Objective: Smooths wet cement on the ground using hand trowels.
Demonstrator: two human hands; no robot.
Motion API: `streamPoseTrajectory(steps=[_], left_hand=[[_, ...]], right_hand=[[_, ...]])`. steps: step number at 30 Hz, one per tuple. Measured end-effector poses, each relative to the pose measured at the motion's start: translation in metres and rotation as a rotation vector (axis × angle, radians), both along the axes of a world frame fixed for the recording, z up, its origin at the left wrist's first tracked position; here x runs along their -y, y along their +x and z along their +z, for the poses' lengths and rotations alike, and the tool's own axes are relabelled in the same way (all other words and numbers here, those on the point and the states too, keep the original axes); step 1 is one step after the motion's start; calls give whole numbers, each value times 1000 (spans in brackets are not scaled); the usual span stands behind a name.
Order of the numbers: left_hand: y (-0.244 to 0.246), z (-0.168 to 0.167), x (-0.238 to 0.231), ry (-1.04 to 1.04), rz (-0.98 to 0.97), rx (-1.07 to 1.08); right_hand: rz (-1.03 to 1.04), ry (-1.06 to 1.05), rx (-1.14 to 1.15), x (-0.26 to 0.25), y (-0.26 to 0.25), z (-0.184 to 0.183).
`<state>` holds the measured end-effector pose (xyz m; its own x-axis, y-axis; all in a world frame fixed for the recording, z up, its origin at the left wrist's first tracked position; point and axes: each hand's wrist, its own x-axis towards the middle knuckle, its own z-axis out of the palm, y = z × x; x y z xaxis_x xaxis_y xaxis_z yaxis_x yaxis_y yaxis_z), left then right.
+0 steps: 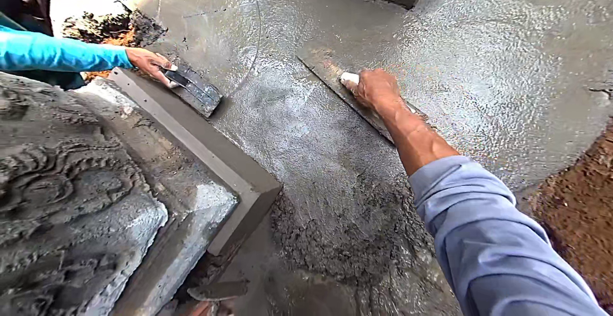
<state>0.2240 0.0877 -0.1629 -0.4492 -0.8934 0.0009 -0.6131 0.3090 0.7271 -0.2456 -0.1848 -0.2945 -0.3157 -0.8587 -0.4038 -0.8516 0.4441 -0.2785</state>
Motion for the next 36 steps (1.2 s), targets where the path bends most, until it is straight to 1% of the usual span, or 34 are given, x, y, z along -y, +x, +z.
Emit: streamPoseTrajectory(steps=[4,7,8,9,11,13,14,17,20,24,26,27,28,29,30,31,32,33,36], left_hand=[[0,3,0,-17,3,9],[4,5,-3,-44,10,24],[7,4,-5,-50,16,14],[9,4,-9,-46,18,1],[11,6,-12,-20,13,-4],[10,8,-10,-8,12,-6],[9,8,-10,-8,26,11],[7,9,-7,-4,40,2],[11,7,-8,-24,45,11],[15,7,-10,-58,39,25],[14,7,-9,-83,48,18],[7,16,-6,-62,63,53],[-10,36,2,4,102,129],[-44,67,18,136,161,266],[-85,102,41,392,224,460],[-116,122,61,564,286,587],[-131,130,72,623,325,634],[-140,133,79,627,343,633],[-144,134,82,569,345,571]], right_hand=[[258,-18,15,-15,31,-4],[517,64,31,-40,23,4],[557,64,18,-45,17,10],[550,56,-2,-47,12,15],[443,-13,-42,-40,7,17],[336,-60,-43,-23,10,8],[315,-63,-33,-15,13,3],[401,-36,-21,-13,32,-6],[541,19,-43,-37,51,-3],[641,-5,-42,-74,52,-11],[678,31,-42,-88,47,-5],[698,49,-55,-93,43,0],[705,50,-75,-97,38,6],[702,32,-109,-98,33,11],[692,13,-145,-97,31,14],[673,-5,-168,-93,34,16],[642,-19,-165,-87,42,17],[603,-24,-142,-79,57,17],[512,-39,-53,-49,114,14]])
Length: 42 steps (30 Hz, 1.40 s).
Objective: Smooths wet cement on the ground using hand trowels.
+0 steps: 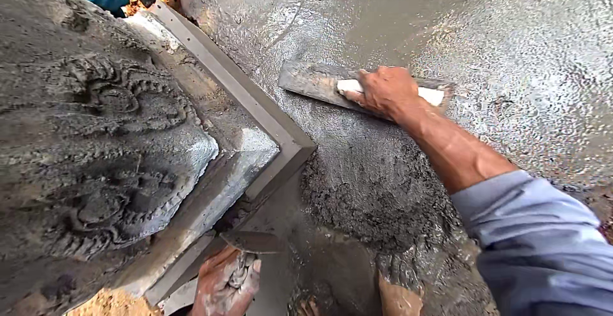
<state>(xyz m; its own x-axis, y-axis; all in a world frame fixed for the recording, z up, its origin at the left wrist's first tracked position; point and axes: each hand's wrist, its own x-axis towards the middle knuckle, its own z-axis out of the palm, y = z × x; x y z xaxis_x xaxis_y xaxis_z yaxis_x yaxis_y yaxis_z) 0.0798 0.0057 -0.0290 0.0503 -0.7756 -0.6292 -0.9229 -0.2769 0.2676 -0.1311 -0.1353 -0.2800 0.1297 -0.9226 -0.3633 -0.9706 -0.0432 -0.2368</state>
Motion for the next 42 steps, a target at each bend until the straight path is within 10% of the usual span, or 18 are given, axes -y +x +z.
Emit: streamPoseTrajectory(steps=[6,16,21,26,37,41,42], left_hand=[[11,-5,-6,-143,-43,-66],[27,-8,-20,-58,-88,-80],[20,-15,-27,-112,-97,-88],[160,-129,-93,-719,-379,-526],[157,-117,-91,-698,-456,-516],[103,-88,-91,-546,-32,-301],[125,-99,-90,-566,-206,-426]], right_hand=[[58,36,59,15,51,-1],[158,127,-51,-110,-58,7],[65,-53,-20,-84,-103,6],[8,25,-9,-29,-69,-7],[323,35,-4,-94,-99,-21],[336,39,7,-125,-112,-19],[340,23,9,-135,-117,-19]])
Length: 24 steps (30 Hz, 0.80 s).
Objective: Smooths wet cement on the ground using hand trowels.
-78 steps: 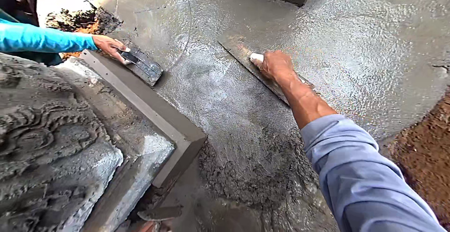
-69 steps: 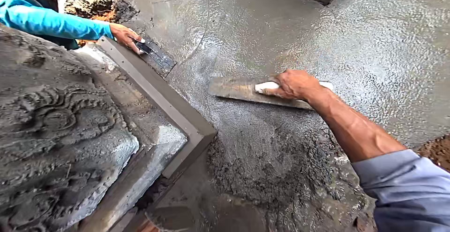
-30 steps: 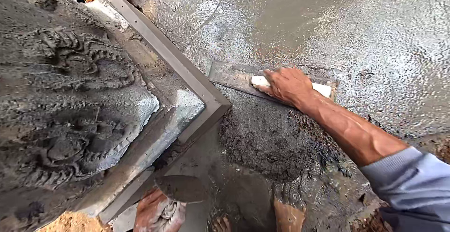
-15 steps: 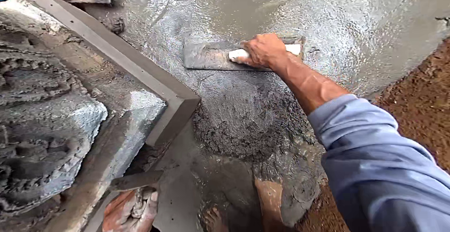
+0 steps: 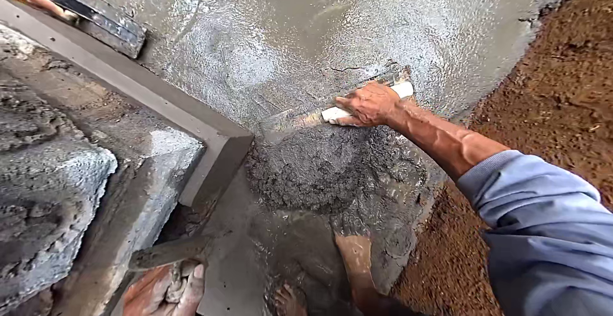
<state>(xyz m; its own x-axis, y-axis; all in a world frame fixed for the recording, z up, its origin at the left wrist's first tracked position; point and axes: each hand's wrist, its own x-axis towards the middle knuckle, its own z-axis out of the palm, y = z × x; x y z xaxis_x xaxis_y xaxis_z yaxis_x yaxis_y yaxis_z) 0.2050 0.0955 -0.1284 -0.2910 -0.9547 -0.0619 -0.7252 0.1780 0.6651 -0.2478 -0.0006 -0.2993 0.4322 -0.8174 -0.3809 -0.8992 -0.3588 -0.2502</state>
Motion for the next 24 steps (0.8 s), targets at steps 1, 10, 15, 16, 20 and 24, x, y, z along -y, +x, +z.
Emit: streamPoseTrajectory(steps=[1,10,15,16,20,24], left_hand=[[19,-14,3,-70,-168,-68],[30,-22,6,-153,-310,-115],[26,-16,5,-219,-351,-134],[24,-15,6,-227,-360,-143],[18,-14,10,-245,-385,-176],[20,-20,10,-234,-346,-214]], right_hand=[[9,-30,11,-11,-4,0],[-229,-479,-14,-162,-45,46],[-1036,-86,-70,-204,10,101],[-1151,7,68,-198,26,106],[-1335,281,1147,-162,126,90],[-1388,443,1536,-133,231,52]])
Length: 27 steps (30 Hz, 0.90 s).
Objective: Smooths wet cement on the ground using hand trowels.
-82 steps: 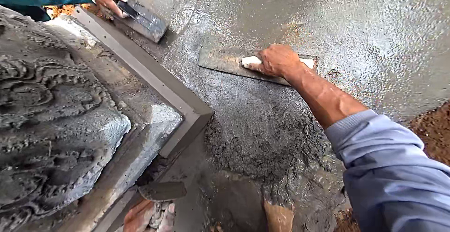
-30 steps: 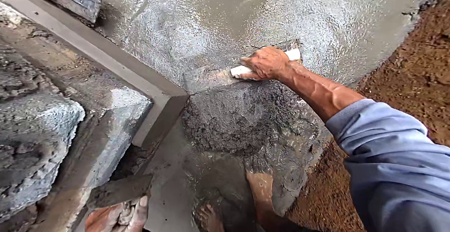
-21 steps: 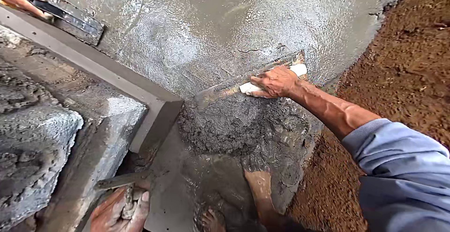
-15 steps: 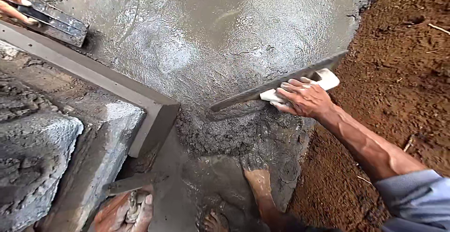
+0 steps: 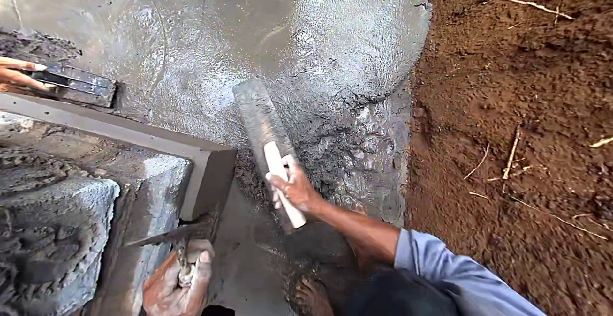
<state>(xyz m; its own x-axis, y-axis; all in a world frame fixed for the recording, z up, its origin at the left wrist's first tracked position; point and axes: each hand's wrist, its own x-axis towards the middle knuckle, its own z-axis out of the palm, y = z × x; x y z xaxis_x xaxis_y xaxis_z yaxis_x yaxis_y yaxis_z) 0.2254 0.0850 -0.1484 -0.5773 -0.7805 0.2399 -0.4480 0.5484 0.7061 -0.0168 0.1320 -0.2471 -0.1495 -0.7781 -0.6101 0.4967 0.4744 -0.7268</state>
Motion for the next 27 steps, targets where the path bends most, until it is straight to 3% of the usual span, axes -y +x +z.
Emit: streamPoseTrajectory(steps=[5,12,18,22,25,27], left_hand=[[7,-7,-2,11,16,-42],[6,-10,0,15,-33,-58],[15,-14,3,36,3,18],[22,-21,6,22,-1,-6],[8,-5,3,70,74,72],[-34,37,5,298,248,266]], right_hand=[[194,169,-324,13,21,0],[170,398,-492,22,18,-15],[201,480,-588,11,-4,-12],[100,508,-587,3,-27,-13],[26,523,-588,-4,-42,-17],[-31,533,-582,-10,-49,-21]])
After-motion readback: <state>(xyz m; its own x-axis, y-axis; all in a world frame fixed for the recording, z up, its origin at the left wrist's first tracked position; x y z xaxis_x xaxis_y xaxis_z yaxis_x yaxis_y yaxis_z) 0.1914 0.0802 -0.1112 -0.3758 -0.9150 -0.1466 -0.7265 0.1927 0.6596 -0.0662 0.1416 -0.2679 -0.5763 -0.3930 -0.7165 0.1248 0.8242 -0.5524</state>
